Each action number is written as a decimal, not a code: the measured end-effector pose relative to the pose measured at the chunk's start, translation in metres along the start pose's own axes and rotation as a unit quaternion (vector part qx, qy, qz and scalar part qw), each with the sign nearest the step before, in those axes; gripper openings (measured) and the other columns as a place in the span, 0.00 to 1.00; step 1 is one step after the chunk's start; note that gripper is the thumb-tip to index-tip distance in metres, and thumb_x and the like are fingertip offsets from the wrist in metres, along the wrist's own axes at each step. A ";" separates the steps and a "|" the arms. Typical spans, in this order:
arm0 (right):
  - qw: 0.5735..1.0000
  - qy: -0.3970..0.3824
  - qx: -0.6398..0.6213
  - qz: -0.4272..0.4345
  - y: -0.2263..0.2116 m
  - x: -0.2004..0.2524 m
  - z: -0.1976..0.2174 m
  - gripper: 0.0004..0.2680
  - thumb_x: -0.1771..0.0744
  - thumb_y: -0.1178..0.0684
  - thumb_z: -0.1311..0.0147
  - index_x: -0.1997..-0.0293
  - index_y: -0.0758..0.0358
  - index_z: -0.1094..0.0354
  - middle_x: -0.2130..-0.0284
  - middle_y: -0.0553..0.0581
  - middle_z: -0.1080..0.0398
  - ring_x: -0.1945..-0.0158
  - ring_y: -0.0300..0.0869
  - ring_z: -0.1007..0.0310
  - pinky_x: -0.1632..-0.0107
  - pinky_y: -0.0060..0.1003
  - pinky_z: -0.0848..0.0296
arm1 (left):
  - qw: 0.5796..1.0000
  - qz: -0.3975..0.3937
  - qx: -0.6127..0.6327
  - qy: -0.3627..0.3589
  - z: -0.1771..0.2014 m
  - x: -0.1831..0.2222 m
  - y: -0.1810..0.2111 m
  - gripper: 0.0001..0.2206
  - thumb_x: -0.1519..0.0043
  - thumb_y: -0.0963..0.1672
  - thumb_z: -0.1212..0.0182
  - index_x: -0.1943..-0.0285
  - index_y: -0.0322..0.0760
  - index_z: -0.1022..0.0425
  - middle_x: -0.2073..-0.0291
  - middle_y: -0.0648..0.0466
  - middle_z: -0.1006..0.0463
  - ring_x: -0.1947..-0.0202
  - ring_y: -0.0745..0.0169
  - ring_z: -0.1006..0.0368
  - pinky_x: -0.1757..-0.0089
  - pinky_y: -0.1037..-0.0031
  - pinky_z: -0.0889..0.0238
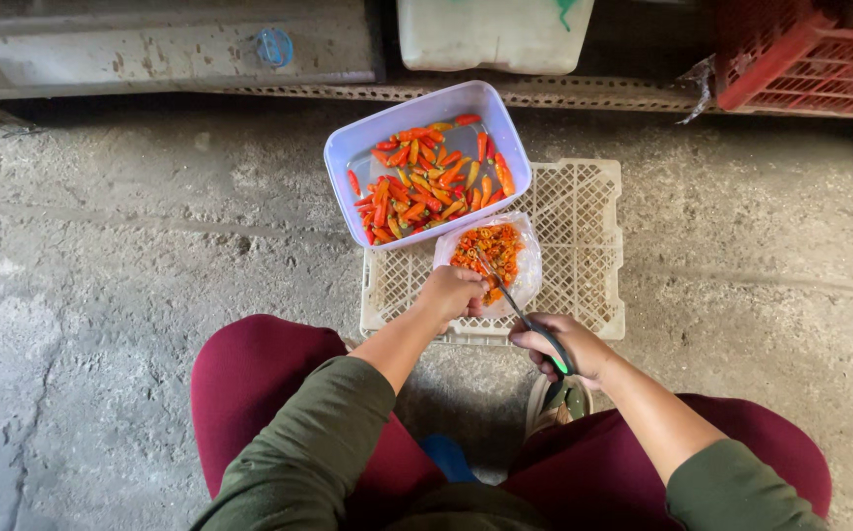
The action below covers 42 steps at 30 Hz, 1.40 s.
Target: The person sits on the floor and uses scissors to cut small red and orange chili peppers into pieces, placing the cut pieces into a small white container. The person repeatedly picks peppers from a larger container and cuts them one by one.
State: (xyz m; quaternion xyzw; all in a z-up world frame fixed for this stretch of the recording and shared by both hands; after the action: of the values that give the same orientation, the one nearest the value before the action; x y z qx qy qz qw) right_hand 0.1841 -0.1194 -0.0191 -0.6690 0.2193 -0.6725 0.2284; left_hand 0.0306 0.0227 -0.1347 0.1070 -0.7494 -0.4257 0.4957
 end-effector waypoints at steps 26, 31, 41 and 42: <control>0.999 -0.030 0.008 0.013 0.016 -0.012 0.005 0.20 0.37 0.36 0.41 0.47 0.58 0.31 0.77 0.49 0.37 0.75 0.36 0.35 0.72 0.31 0.34 | 0.996 -0.039 -0.077 -0.002 -0.010 0.017 0.015 0.11 0.38 0.42 0.36 0.56 0.23 0.20 0.76 0.48 0.23 0.77 0.62 0.25 0.71 0.71 0.28; 0.993 0.006 0.117 0.035 0.001 -0.008 0.000 0.17 0.35 0.38 0.43 0.53 0.61 0.28 0.84 0.50 0.35 0.83 0.37 0.34 0.77 0.33 0.35 | 0.998 -0.032 -0.049 0.015 -0.008 0.004 0.006 0.12 0.39 0.41 0.35 0.51 0.23 0.22 0.74 0.47 0.21 0.76 0.62 0.25 0.72 0.70 0.25; 0.985 0.010 0.172 0.008 0.002 -0.014 0.002 0.18 0.35 0.36 0.46 0.50 0.59 0.27 0.82 0.52 0.30 0.82 0.38 0.29 0.76 0.34 0.28 | 1.000 -0.011 0.007 0.016 -0.002 -0.019 -0.011 0.12 0.39 0.41 0.36 0.52 0.22 0.22 0.74 0.46 0.22 0.77 0.58 0.25 0.71 0.68 0.24; 0.991 -0.001 0.131 -0.007 0.006 -0.015 0.003 0.19 0.35 0.35 0.46 0.48 0.59 0.28 0.81 0.53 0.30 0.81 0.38 0.30 0.75 0.34 0.28 | 1.000 -0.016 0.011 0.018 -0.002 -0.018 -0.010 0.12 0.38 0.41 0.36 0.52 0.22 0.22 0.74 0.46 0.22 0.76 0.59 0.25 0.71 0.68 0.24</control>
State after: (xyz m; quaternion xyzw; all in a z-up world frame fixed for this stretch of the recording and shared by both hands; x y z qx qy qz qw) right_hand 0.1872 -0.1152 -0.0342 -0.6351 0.1243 -0.6967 0.3096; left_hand 0.0382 0.0265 -0.1533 0.1322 -0.7433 -0.4230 0.5011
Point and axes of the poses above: each hand's wrist, its own x-axis away from the middle knuckle, its own z-axis out of the back of the hand, y = z × x, the point moved 3 cm from there along -x, towards the middle knuckle
